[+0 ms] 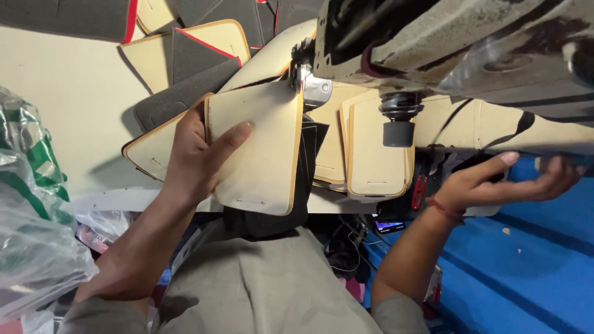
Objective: The person uses a sewing machine to stitch the edges of beige and black car floor mats. They guide the mats under the needle, aligning the edges, and occasionally retrieve additional mats from a plastic bag on the table to continue the process.
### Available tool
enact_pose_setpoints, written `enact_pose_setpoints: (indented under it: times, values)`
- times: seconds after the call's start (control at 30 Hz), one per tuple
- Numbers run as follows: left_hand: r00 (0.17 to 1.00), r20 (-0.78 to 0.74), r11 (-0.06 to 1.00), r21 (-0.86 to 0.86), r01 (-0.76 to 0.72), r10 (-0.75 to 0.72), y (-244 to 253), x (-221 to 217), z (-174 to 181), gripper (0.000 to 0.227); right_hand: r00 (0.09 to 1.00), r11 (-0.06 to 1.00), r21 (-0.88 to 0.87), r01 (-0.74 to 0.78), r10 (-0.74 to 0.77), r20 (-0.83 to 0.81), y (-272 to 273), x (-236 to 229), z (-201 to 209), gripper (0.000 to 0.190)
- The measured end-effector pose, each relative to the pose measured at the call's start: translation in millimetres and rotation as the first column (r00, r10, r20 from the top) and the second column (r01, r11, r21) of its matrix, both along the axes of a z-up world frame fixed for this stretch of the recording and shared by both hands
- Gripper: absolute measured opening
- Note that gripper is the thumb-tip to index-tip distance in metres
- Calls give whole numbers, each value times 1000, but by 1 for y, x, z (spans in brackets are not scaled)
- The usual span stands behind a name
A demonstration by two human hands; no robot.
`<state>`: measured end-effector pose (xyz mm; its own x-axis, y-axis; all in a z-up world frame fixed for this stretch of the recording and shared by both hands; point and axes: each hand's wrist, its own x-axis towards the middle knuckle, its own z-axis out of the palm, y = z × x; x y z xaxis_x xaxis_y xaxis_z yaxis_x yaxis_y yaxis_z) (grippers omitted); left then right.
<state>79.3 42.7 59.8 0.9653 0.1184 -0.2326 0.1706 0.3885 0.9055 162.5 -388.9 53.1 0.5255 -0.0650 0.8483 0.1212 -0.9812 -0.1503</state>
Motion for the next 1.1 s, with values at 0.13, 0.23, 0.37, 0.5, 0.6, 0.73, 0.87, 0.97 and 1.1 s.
enact_pose_setpoints:
  times: [0.13,0.23,0.37,0.5,0.6,0.73,0.87,0.97,1.1]
  values:
    - [997,72,998,-54,-21,24,-5,-1,0,50,999,996,83,-44,45,-9,-15,-5,-31,49]
    - [999,47,999,-35,-19,21,-5,-3,-1,49,996,988,127,-83,87,-22,-19,-3,-27,52]
    - [999,35,1000,-3,19,-19,-2,-4,-3,45,995,961,267,-73,90,-53,11,-8,-13,54]
    - [998,68,998,-59,-6,10,-5,-7,-2,50,1000,993,118,-11,8,29,10,-6,-22,49]
    - [998,60,998,-59,-7,10,-6,-10,-4,50,994,968,224,-111,110,14,10,-10,-1,51]
    - [994,108,996,-86,-3,12,-7,-7,2,52,981,893,408,-193,189,49,0,1,18,37]
    - [998,52,995,-96,-20,25,-4,-4,-3,52,985,948,269,-171,161,58,13,0,15,36]
    - [997,72,996,-94,1,6,-4,-3,-2,51,990,987,78,-142,140,34,10,-5,-4,38]
    - [997,70,994,-108,-5,12,-5,-2,-2,54,997,974,212,-78,73,31,11,-12,-30,47]
